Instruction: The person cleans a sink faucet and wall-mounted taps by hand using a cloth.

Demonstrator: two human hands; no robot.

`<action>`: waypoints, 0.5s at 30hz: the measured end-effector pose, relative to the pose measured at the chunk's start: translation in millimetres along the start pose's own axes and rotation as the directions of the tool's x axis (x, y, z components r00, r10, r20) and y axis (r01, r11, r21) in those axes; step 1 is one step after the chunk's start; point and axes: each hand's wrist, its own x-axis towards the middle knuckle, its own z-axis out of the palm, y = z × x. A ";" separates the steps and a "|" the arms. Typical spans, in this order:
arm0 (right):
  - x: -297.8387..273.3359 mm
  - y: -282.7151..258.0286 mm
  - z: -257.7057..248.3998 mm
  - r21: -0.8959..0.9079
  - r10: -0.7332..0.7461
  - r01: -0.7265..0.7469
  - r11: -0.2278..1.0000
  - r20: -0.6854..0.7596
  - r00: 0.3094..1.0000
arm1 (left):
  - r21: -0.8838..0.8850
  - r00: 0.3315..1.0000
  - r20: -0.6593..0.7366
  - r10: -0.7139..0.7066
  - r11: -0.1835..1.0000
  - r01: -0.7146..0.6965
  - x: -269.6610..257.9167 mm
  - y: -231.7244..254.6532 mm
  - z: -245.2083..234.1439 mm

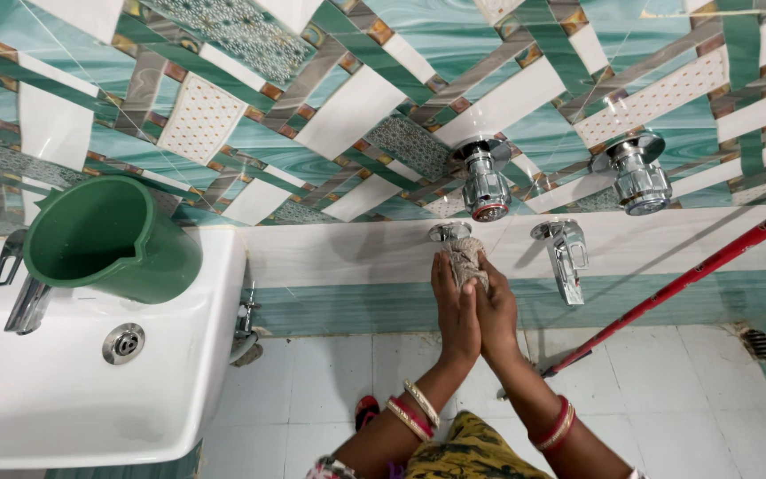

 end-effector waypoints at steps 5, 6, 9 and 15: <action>43.8 -16.8 2.0 0.095 -0.080 0.074 0.993 0.068 0.994 | 0.100 0.999 0.016 -0.051 0.994 0.049 40.7 3.4 7.2; 52.8 -20.4 2.5 0.096 -0.086 0.079 0.992 0.073 0.994 | 0.100 0.999 0.010 -0.047 0.994 0.046 47.7 4.9 8.2; 49.7 -17.9 -0.6 0.022 0.088 -0.090 0.996 0.095 0.992 | 0.085 0.999 -0.008 -0.054 0.995 0.054 41.2 6.5 7.1; -13.4 -11.0 -9.7 -0.094 0.069 -0.067 0.993 0.018 0.997 | 0.017 0.998 0.037 -0.054 0.998 0.054 -13.6 16.4 -6.6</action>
